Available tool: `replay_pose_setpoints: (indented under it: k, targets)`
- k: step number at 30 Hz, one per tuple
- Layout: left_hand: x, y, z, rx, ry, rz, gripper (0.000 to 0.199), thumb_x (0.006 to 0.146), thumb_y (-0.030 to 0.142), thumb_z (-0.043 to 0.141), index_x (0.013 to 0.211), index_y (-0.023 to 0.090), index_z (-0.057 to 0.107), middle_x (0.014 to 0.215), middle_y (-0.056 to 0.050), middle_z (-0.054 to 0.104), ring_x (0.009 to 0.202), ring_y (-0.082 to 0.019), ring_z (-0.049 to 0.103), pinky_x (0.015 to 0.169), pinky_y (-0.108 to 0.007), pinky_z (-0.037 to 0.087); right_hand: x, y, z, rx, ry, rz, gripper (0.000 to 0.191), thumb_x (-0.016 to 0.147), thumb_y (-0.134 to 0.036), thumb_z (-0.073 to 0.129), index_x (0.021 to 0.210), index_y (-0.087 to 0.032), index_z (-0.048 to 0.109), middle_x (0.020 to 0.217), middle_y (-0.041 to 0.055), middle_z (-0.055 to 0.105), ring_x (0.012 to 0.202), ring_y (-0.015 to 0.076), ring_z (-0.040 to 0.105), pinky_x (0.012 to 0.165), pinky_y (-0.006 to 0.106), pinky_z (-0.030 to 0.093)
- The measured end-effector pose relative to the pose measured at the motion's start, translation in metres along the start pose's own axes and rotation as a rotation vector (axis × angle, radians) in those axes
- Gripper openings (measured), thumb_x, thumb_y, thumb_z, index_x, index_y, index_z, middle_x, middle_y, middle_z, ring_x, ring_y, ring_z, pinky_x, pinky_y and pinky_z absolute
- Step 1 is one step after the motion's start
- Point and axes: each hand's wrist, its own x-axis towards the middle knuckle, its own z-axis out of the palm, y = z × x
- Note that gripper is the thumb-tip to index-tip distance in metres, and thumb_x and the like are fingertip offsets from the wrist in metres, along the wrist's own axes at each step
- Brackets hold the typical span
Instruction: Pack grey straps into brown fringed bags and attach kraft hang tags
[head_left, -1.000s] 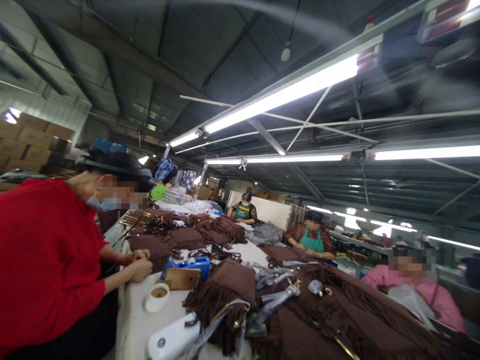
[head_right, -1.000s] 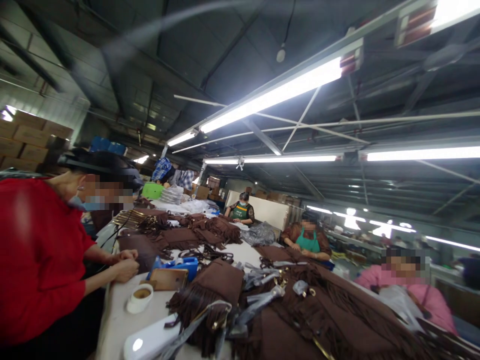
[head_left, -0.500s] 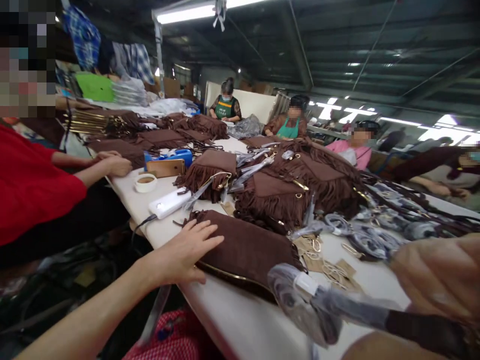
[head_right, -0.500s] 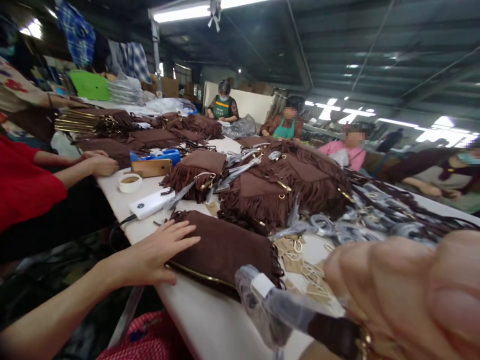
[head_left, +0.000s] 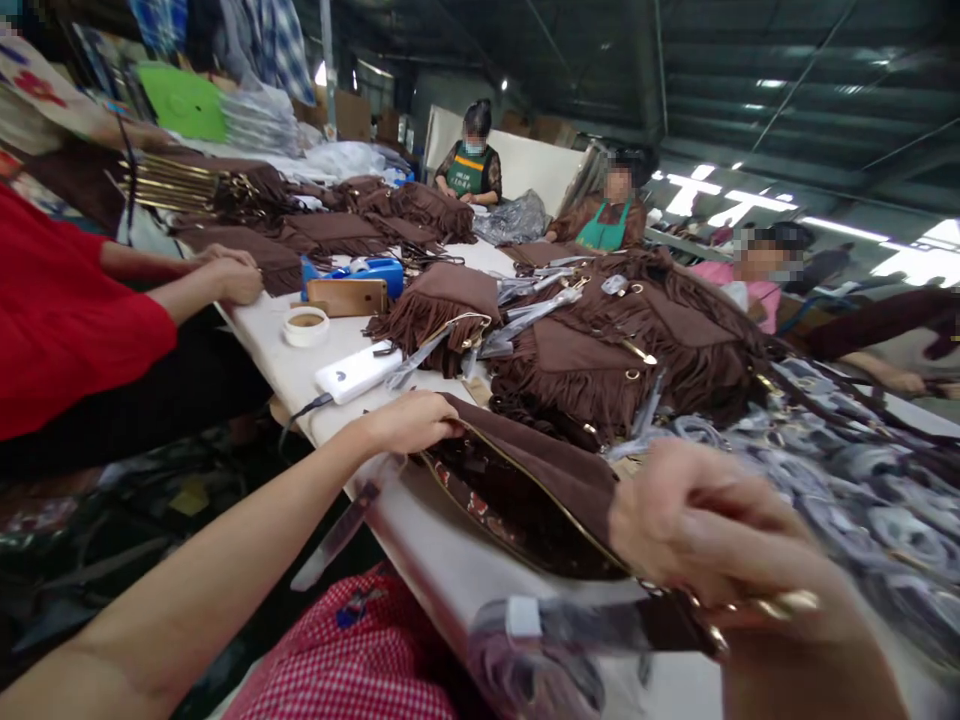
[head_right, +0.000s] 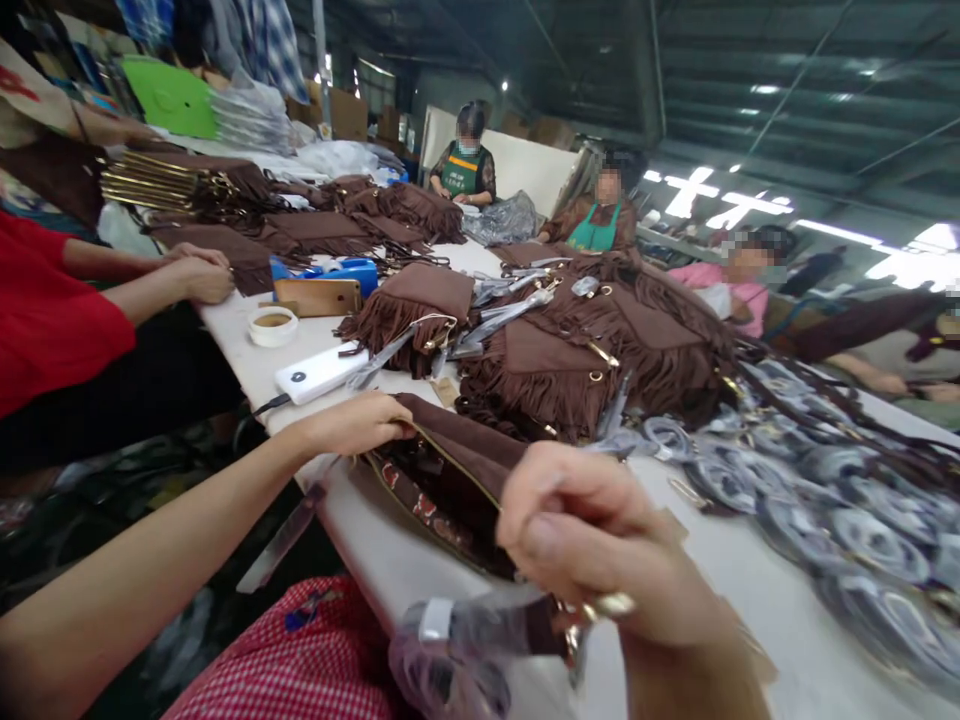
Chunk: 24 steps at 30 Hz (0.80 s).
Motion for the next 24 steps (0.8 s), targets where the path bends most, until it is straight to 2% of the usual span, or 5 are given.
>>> replay_pose_setpoints:
  k: [3,5,12,19,24]
  targets:
    - [0.005,-0.001,-0.003,-0.063,-0.005,0.016,0.025,0.086,0.015,0.050,0.088,0.019,0.075,0.085,-0.001,0.075,0.076,-0.016,0.063,0.072,-0.021,0.041,0.016,0.009,0.025,0.056,-0.268,0.056,0.021,0.079,-0.041,0.061,0.074,-0.020,0.061,0.048,-0.0096,0.037,0.041,0.0051,0.025,0.042,0.019,0.020]
    - [0.005,-0.002,-0.002,-0.096,0.006,0.017,0.025,0.085,0.016,0.050,0.088,0.019,0.074,0.086,-0.001,0.075,0.076,-0.015,0.062,0.071,-0.021,0.040,0.031,0.025,0.034,-0.034,-0.352,0.036,0.015,0.083,-0.033,0.058,0.077,-0.018,0.061,0.055,-0.0078,0.043,0.047,0.0059,0.032,0.045,0.017,0.025]
    - [0.006,-0.015,0.016,-0.215,0.013,-0.033,0.018,0.079,0.017,0.050,0.071,0.016,0.066,0.069,0.002,0.063,0.069,-0.014,0.055,0.065,-0.021,0.038,0.078,0.088,0.041,-0.551,-0.123,-0.228,0.016,0.086,-0.015,0.048,0.077,-0.018,0.062,0.066,-0.0030,0.059,0.059,0.0104,0.051,0.057,0.019,0.035]
    - [0.013,-0.019,0.025,-0.291,0.056,-0.094,0.015,0.074,0.014,0.049,0.085,0.017,0.059,0.075,0.002,0.060,0.074,-0.015,0.055,0.068,-0.023,0.041,0.083,0.099,0.052,-0.689,-0.002,-0.395,0.019,0.086,-0.012,0.049,0.080,-0.018,0.065,0.067,-0.0002,0.066,0.060,0.0126,0.057,0.060,0.021,0.038]
    - [0.014,-0.022,0.027,-0.308,0.063,-0.096,0.016,0.074,0.014,0.050,0.088,0.018,0.058,0.087,0.000,0.063,0.085,-0.016,0.057,0.075,-0.024,0.043,0.093,0.108,0.066,-0.746,-0.029,-0.569,0.026,0.089,-0.010,0.046,0.098,-0.020,0.068,0.084,0.0026,0.073,0.075,0.0135,0.066,0.070,0.020,0.044]
